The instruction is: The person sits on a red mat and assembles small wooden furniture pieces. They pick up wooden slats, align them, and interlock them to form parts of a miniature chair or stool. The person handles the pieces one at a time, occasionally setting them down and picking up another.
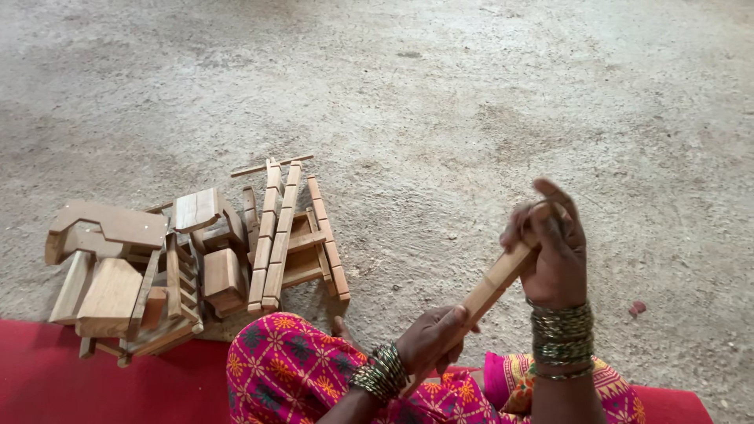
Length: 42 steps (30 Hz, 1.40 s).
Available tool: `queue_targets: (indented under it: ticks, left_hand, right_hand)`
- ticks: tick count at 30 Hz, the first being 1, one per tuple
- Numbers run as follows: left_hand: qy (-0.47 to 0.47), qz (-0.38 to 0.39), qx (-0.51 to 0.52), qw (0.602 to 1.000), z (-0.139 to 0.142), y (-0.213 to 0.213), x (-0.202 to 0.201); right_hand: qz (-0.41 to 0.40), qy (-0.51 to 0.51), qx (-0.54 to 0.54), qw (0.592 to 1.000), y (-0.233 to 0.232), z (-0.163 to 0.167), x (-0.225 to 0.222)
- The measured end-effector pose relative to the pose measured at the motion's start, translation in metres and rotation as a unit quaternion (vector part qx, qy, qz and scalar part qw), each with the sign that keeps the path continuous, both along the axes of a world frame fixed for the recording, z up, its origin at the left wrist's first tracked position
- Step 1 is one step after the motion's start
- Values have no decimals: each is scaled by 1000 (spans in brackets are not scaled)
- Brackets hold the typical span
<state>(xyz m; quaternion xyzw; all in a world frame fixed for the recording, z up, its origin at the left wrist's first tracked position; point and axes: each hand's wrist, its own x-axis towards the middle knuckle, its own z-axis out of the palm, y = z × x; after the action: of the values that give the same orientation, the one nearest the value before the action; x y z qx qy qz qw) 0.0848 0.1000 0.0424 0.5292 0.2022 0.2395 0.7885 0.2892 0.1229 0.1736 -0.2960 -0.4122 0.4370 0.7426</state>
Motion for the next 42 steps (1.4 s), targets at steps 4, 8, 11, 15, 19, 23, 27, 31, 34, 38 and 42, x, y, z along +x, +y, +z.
queue_targets:
  ticks: [4, 8, 11, 15, 19, 23, 27, 31, 34, 38, 42]
  left_hand:
    - [-20, -30, -66, 997, -6, 1, 1]
    - [135, 24, 57, 989, -39, -7, -3]
    - [217, 78, 136, 963, -66, -18, -15]
    - [91, 43, -10, 995, -70, -30, -16]
    - [-24, -38, -201, 979, -33, -16, -18]
    - [-76, 34, -299, 951, -3, 7, -19]
    - [44, 95, -246, 964, -15, 10, -17]
    - [55, 163, -89, 981, -49, -15, -10]
    - [-39, 177, -150, 972, -61, -14, -4]
    - [-22, 118, -89, 989, -47, 17, -6]
    - [169, 269, 48, 947, -15, 54, -11]
  right_hand:
    - [41, -17, 20, 999, 1, -4, 6]
    - [-202, -43, -78, 975, 11, 0, 16]
    - [-230, 35, -51, 971, 14, 7, 35]
    - [-63, 136, -118, 982, 15, -7, 27]
    - [107, 145, -123, 976, 15, -50, -39]
    - [152, 58, -212, 964, 1, -80, -83]
    - [90, -5, -138, 986, 12, -80, -73]
    - [-20, -51, -92, 994, 25, -76, -64]
    - [40, -38, -191, 980, 14, -80, -71]
    - [127, -57, -231, 963, -6, -85, -79]
    - [-38, -370, -334, 866, -9, -93, -83]
